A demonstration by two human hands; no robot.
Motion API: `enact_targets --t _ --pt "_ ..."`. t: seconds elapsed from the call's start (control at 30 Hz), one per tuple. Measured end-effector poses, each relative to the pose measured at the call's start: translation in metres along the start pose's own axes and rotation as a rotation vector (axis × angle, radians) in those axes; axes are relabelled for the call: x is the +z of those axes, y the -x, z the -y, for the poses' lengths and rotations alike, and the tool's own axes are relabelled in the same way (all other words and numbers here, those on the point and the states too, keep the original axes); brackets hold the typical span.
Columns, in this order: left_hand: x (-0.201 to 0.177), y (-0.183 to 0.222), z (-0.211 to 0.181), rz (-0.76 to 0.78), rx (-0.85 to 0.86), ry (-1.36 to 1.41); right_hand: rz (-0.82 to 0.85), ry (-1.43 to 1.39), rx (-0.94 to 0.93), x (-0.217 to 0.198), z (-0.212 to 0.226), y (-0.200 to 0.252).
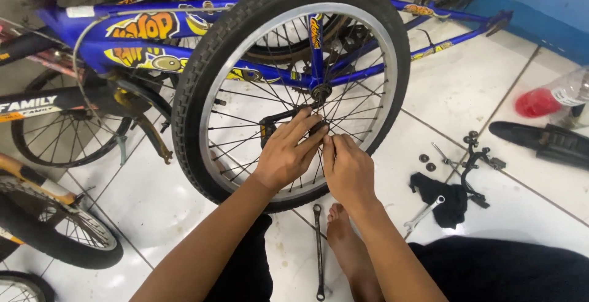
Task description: Repairing a bicycle by removing the rear wheel, adjusting the axle components, and tightening the nuts using a wrench.
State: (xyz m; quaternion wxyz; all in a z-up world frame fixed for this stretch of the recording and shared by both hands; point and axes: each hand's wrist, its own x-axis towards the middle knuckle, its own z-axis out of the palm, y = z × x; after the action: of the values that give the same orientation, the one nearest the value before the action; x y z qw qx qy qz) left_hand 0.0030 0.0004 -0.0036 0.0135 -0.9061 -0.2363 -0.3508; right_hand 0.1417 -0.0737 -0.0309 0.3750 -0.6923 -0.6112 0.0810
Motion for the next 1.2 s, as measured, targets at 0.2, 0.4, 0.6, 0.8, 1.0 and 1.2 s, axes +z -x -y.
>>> enact_targets --t 0.2,0.4,0.6,0.8,1.0,1.2 --pt "0.003 0.000 0.001 -0.024 -0.005 0.012 -0.039 -0.032 0.032 0.007 0.000 0.002" --pt "0.002 -0.005 -0.006 -0.045 -0.039 0.011 -0.075 -0.012 0.065 0.006 0.006 0.002" --pt "0.002 -0.003 -0.005 -0.024 -0.038 -0.014 -0.089 -0.052 0.157 0.009 0.013 0.003" --pt "0.000 0.000 -0.005 0.045 -0.025 -0.040 0.039 -0.281 0.300 -0.005 0.017 0.010" --pt "0.002 0.006 -0.003 0.106 -0.013 -0.083 0.417 -0.341 0.477 -0.010 0.007 0.042" --pt "0.003 0.043 -0.012 0.256 0.068 -0.254 0.517 -0.318 0.486 -0.014 0.006 0.070"
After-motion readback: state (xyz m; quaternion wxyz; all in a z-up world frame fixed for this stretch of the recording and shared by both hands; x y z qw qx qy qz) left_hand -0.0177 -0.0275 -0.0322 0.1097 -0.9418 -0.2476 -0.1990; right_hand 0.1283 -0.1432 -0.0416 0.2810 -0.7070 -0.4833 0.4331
